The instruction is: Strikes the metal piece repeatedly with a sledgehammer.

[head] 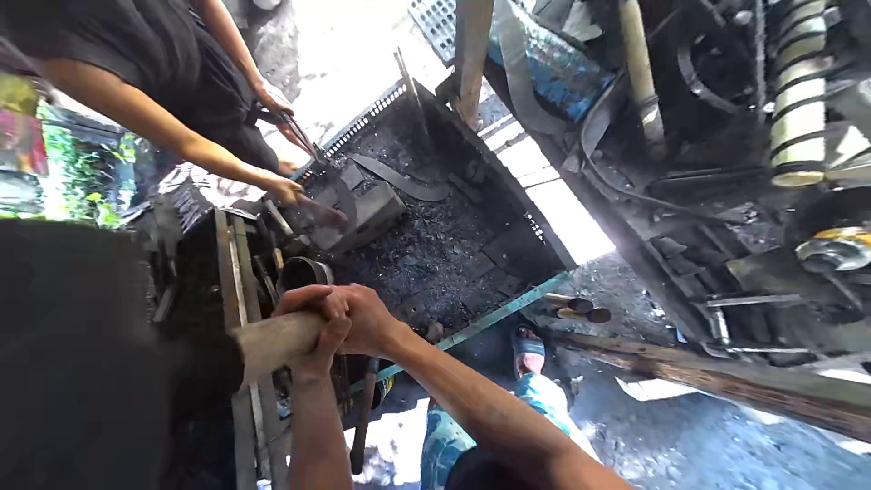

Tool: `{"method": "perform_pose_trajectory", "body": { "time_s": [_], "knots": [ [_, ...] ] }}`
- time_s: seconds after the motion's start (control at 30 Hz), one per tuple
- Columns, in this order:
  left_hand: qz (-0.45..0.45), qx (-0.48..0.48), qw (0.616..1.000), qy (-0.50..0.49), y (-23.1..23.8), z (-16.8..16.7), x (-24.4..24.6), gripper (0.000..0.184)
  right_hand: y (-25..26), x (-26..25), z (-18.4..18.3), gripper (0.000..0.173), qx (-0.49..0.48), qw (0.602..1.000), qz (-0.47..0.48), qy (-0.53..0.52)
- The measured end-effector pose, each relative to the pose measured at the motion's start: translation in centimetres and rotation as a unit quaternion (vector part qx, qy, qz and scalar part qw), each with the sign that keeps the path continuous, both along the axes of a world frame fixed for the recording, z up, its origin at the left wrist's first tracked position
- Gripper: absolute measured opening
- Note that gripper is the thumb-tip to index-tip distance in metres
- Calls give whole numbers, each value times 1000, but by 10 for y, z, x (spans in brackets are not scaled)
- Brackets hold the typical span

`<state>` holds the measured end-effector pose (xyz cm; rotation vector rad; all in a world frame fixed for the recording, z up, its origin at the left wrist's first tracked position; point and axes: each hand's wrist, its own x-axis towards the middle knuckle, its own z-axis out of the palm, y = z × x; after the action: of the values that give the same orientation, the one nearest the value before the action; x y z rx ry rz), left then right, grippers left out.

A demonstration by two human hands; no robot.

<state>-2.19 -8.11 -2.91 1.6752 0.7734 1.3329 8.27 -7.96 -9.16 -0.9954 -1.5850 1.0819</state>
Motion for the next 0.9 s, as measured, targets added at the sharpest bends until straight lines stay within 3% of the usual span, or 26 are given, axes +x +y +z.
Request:
{"method": "perform_pose_trajectory", "body": {
  "time_s": [0.07,0.13,0.2,0.27,0.33,0.37,0.43,0.53,0.63,0.7,0.77,0.8,0.83,0.9],
  "knots": [
    [-32,77,996,44,15,41,3,42,24,0,34,33,104,993,-20,43],
    [-30,107,993,49,44,38,5,45,55,-1,30,35,155,986,-46,47],
    [6,57,998,29,69,-32,1,46,70,-6,-33,41,76,996,-48,7],
    [84,-107,990,25,67,-151,-8,41,48,-11,-131,42,-147,989,-16,-31],
    [164,-299,939,36,53,-247,-11,22,17,-16,-207,32,-349,935,13,-54],
    [191,-355,914,41,49,-264,-11,22,10,-15,-218,33,-393,916,26,-72],
    [177,-335,925,-8,39,-232,-8,22,4,-5,-193,41,-333,935,45,-116],
    [73,-189,974,-103,2,-110,-13,37,-21,-7,-97,44,-165,983,33,-69],
    [-28,-50,997,-52,-15,-9,-9,43,-25,-9,-13,40,-21,1000,10,19],
    [-53,25,998,17,-3,35,-6,44,-2,-10,22,43,46,998,7,34],
    [-67,59,995,45,27,39,-8,45,33,-10,24,41,97,995,-20,33],
    [-62,55,996,40,45,20,-7,45,49,-13,5,39,100,994,-41,28],
    [-47,24,998,18,60,-16,-7,46,59,-15,-27,38,67,996,-54,9],
    [15,-129,991,-36,71,-132,-16,43,51,-18,-117,36,-121,992,-21,-36]
  ]
}}
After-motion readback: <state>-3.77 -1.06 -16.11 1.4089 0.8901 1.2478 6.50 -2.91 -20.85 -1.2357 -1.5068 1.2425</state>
